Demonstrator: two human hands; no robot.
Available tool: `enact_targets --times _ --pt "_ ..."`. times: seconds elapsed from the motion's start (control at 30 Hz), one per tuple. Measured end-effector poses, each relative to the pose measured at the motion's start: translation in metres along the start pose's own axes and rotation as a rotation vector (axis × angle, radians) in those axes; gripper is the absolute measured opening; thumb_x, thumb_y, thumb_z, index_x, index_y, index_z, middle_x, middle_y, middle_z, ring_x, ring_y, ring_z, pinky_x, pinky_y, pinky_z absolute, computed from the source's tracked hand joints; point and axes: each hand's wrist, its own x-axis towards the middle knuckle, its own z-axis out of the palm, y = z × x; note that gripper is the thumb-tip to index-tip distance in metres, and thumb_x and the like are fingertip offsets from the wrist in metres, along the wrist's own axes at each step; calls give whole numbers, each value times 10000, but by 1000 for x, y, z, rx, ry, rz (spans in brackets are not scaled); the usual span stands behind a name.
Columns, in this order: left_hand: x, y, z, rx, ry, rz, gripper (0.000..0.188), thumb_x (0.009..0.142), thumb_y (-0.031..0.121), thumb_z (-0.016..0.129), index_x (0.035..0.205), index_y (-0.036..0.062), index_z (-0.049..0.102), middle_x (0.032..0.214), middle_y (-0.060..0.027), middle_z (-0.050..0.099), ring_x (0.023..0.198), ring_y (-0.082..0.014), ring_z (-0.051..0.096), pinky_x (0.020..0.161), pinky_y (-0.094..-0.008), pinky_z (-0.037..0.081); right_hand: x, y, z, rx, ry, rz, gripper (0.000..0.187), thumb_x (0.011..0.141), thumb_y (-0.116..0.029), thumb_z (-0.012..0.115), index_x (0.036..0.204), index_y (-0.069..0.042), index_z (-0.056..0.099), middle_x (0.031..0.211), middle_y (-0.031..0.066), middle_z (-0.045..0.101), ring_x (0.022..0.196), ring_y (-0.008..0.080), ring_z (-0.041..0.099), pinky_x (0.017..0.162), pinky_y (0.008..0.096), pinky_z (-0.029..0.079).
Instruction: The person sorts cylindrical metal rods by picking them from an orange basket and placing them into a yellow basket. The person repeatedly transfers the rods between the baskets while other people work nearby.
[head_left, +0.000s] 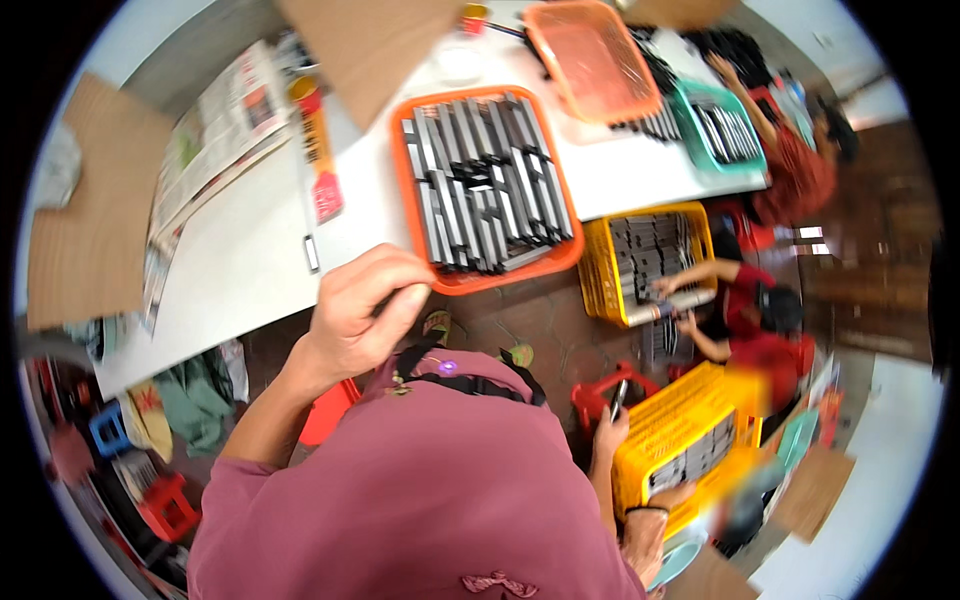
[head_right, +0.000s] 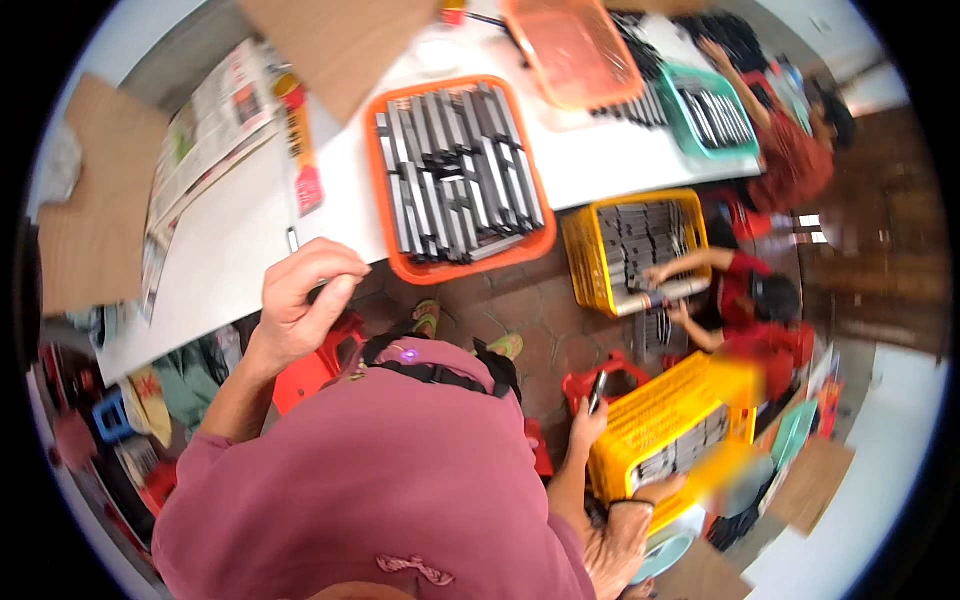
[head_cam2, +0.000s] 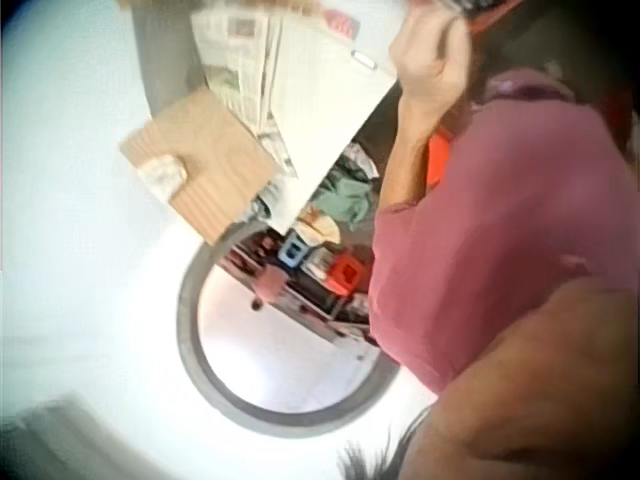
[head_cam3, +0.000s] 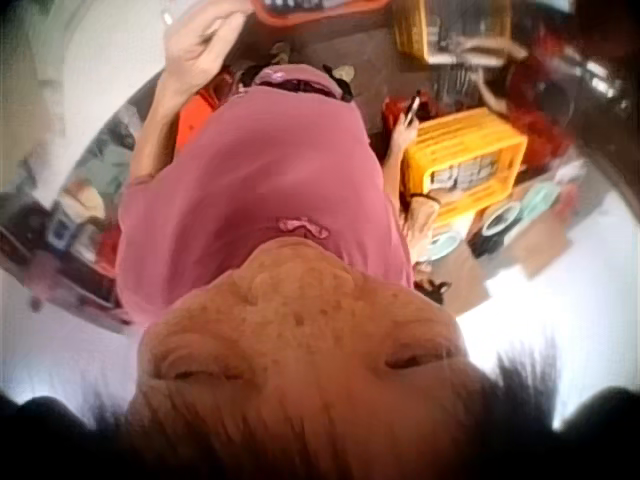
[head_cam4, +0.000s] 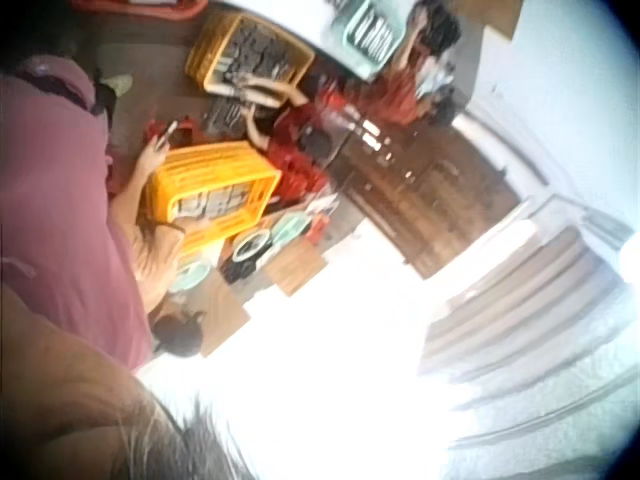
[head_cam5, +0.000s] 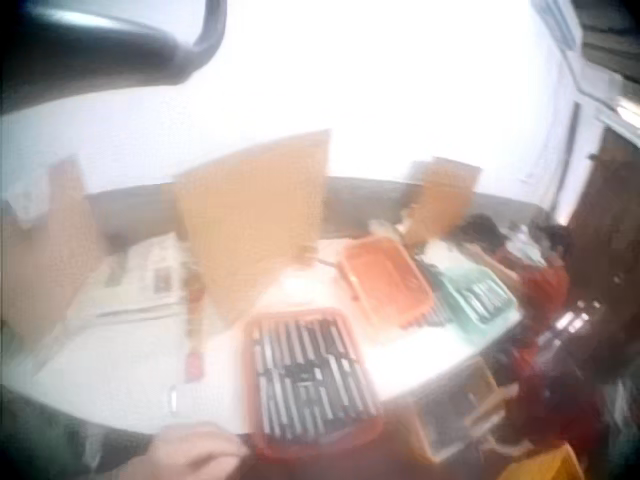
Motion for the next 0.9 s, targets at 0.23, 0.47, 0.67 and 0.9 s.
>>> enact_targets --times 0.23,0.47,0.67,0.9 --pt "-11 34 -70 208 201 173 235 786 46 692 991 -36 613 870 -150 652 736 -275 643 638 -337 521 16 -17 -4 -98 -189 11 322 785 -169 738 999 54 646 810 197 663 722 319 629 722 421 491" --pt "-15 81 -120 217 551 456 231 836 108 664 1011 -29 602 863 -149 649 716 -251 630 618 -326 510 56 -4 15 26 -335 4 306 789 -154 735 979 67 640 795 189 661 698 290 624 697 409 486" --pt "-23 101 -132 304 395 552 222 851 129 649 1001 -27 596 852 -141 642 706 -243 622 608 -319 502 63 -3 8 25 -303 -60 339 787 -156 729 1014 80 638 743 108 642 659 176 602 600 333 493" --pt "-25 114 -140 347 121 668 217 870 153 632 988 -24 589 840 -130 633 695 -234 613 596 -311 493 43 -27 -14 -167 -227 -164 389 780 -266 737 998 44 645 843 180 680 804 304 653 744 392 506"
